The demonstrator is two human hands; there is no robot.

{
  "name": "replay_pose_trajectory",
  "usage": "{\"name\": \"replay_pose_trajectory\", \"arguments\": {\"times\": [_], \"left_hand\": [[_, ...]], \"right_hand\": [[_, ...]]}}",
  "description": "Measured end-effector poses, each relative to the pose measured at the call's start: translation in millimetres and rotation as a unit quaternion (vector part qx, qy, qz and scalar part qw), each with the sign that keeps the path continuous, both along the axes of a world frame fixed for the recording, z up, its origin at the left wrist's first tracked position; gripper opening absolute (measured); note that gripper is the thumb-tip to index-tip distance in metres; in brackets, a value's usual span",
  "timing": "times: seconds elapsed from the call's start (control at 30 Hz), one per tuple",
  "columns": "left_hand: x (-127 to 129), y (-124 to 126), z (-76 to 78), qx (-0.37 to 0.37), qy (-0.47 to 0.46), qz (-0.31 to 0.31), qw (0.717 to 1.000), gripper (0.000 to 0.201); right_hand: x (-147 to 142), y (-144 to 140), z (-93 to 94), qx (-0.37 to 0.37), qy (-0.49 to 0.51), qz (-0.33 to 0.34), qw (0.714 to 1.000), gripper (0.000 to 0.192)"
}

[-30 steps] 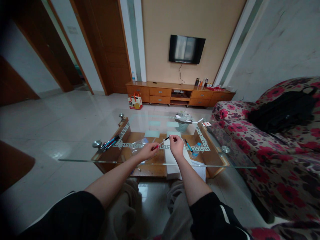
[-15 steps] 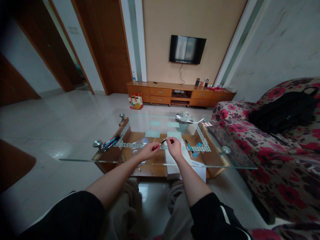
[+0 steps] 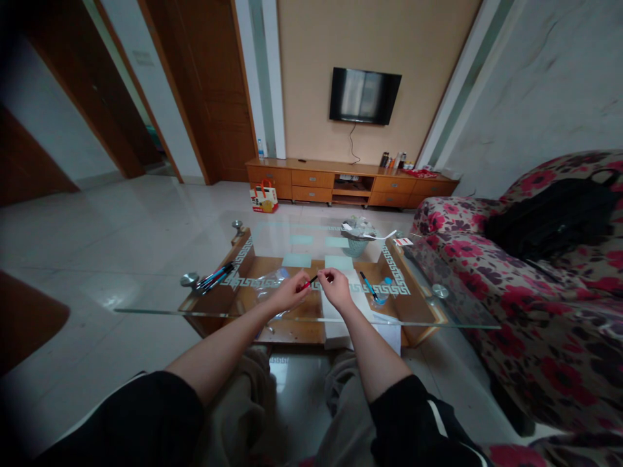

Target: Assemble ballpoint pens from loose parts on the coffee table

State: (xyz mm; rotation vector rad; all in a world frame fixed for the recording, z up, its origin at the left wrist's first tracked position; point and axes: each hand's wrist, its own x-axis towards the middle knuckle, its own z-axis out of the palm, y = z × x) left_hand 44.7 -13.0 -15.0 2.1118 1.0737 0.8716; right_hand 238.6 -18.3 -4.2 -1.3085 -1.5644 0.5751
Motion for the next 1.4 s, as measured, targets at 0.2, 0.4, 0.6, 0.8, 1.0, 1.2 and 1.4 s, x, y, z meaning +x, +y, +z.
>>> {"name": "replay_pose_trajectory", "arguments": {"times": [0.2, 0.4, 0.6, 0.8, 1.0, 1.2, 1.4], "left_hand": [[0.9, -1.0, 4.6, 0.007, 0.008, -0.002, 1.000, 0.016], [0.8, -3.1, 12.1, 0.021, -0.003, 0.005, 1.000, 0.014], [0.8, 0.3, 8.1, 0.047, 0.005, 0.011, 0.999, 0.014], [1.8, 2.3, 3.4, 0.044, 0.012, 0.009, 0.999, 0.014], [0.6, 3.9, 1.6, 0.054, 0.002, 0.004, 0.999, 0.015], [-1.1, 3.3, 2.8, 0.065, 0.012, -0.026, 0.997, 0.009], [-0.1, 1.6, 2.1, 0.068, 0.018, -0.023, 0.997, 0.009]], "right_hand": [[-0.8, -0.9, 3.0, -0.002, -0.007, 0.003, 1.000, 0.034], [-1.3, -2.4, 5.6, -0.007, 0.010, 0.008, 1.000, 0.034], [-2.6, -3.5, 5.2, -0.013, 0.017, 0.026, 0.999, 0.031], [-1.7, -1.7, -0.5, -0.014, 0.010, 0.062, 0.998, 0.028], [-1.2, -2.7, -3.2, -0.014, -0.031, 0.053, 0.998, 0.023], [-0.3, -3.8, -3.2, -0.013, -0.083, 0.050, 0.995, 0.019], [1.0, -1.7, -7.4, 0.003, -0.098, 0.051, 0.994, 0.022]]}}
